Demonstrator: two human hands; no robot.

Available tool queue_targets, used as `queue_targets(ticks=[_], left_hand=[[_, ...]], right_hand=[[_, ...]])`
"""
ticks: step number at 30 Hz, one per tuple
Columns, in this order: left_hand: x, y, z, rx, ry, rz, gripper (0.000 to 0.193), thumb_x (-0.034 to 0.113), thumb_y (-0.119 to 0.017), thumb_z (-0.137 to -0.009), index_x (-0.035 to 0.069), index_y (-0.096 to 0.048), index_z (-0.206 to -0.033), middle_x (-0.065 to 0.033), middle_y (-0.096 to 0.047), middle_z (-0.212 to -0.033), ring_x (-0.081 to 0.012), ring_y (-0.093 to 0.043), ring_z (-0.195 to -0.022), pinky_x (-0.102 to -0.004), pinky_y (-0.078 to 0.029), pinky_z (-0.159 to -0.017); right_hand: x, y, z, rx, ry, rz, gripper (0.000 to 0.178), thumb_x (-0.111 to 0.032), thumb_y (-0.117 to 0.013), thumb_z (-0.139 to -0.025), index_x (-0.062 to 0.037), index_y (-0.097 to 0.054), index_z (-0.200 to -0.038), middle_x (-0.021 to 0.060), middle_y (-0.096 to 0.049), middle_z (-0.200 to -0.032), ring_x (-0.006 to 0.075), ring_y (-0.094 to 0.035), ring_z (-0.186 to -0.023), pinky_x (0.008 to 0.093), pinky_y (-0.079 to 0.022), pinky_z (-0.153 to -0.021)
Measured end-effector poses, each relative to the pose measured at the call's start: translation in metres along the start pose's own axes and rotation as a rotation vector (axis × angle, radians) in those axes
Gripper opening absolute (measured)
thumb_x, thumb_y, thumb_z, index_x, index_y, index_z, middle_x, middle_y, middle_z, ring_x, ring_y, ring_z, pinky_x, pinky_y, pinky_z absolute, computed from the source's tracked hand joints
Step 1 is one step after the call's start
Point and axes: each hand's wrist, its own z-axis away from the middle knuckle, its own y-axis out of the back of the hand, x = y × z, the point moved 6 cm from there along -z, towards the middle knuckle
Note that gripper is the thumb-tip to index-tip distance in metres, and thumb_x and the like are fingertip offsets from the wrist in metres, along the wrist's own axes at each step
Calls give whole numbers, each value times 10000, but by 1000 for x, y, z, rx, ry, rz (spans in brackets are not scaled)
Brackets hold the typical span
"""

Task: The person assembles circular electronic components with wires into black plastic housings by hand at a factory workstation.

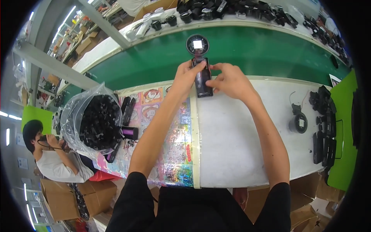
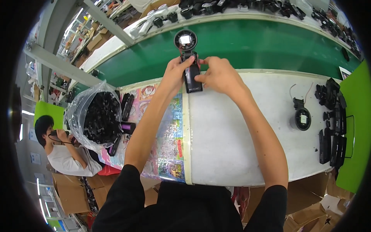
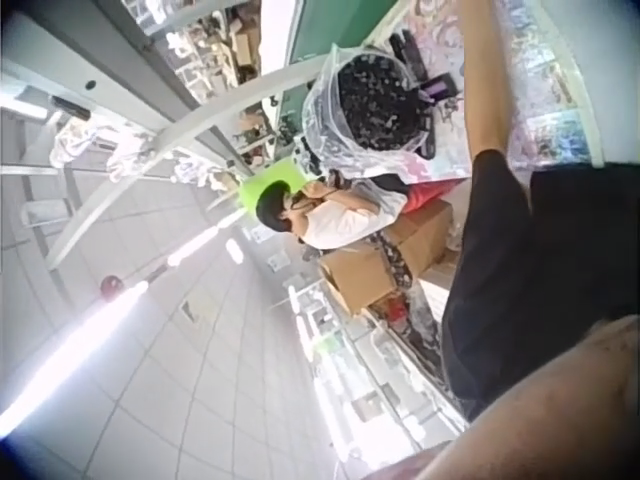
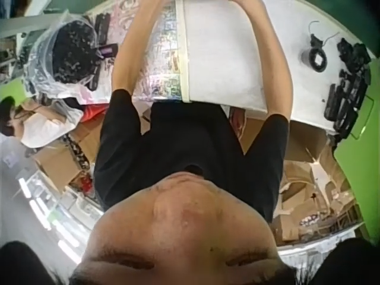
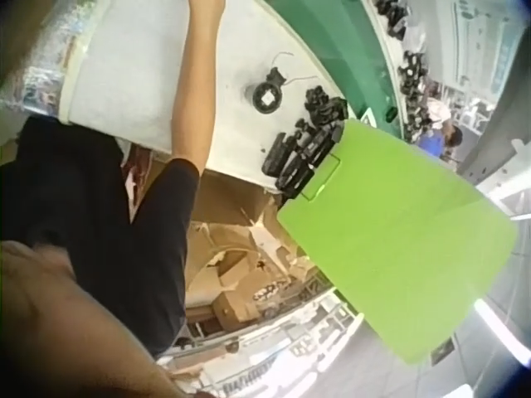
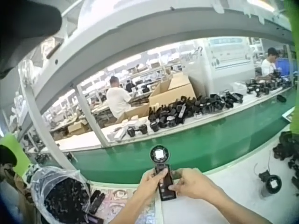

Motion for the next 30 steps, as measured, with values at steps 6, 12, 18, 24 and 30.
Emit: queue_targets(ticks=[6,12,18,24,30], left_hand=[[-5,-35,-35,48,41,-45,210,188,-639,-873,14,-622,-989,-20,-629,-845,-91,-540,-732,-255,-423,-692],[-45,-53,-82,58,64,-87,172,140,-725,-791,-9,-652,-836,-14,-613,-742,-82,-510,-638,-234,-377,-586],[-55,-43,-146,303,45,-305,257,199,-768,-741,-36,-666,-762,-67,-643,-731,-138,-567,-629,-291,-432,-589],[-50,-29,-147,592,224,-863,418,539,-728,-676,157,-741,-845,-87,-701,-897,-278,-656,-887,-384,-505,-759],[-15,-7,-121,701,209,-919,595,591,-648,-723,80,-667,-1028,-169,-530,-1179,-334,-443,-1152,-452,-397,-920]], right_hand=[[37,60,-8,147,-46,-72,214,-147,-653,-809,44,-668,-906,76,-667,-696,98,-597,-593,230,-468,-556],[50,99,-17,618,82,-278,309,-156,-616,-816,-1,-616,-1084,81,-672,-870,144,-621,-742,267,-488,-671],[51,104,-10,683,38,-229,330,-159,-613,-812,-29,-596,-1115,65,-656,-949,156,-621,-781,288,-484,-712],[74,89,-20,612,43,-165,291,-163,-628,-788,-54,-629,-1058,75,-666,-915,185,-646,-769,299,-498,-710],[77,78,-37,517,126,-131,257,-148,-633,-810,-62,-645,-1053,68,-658,-916,137,-600,-788,278,-479,-706]])
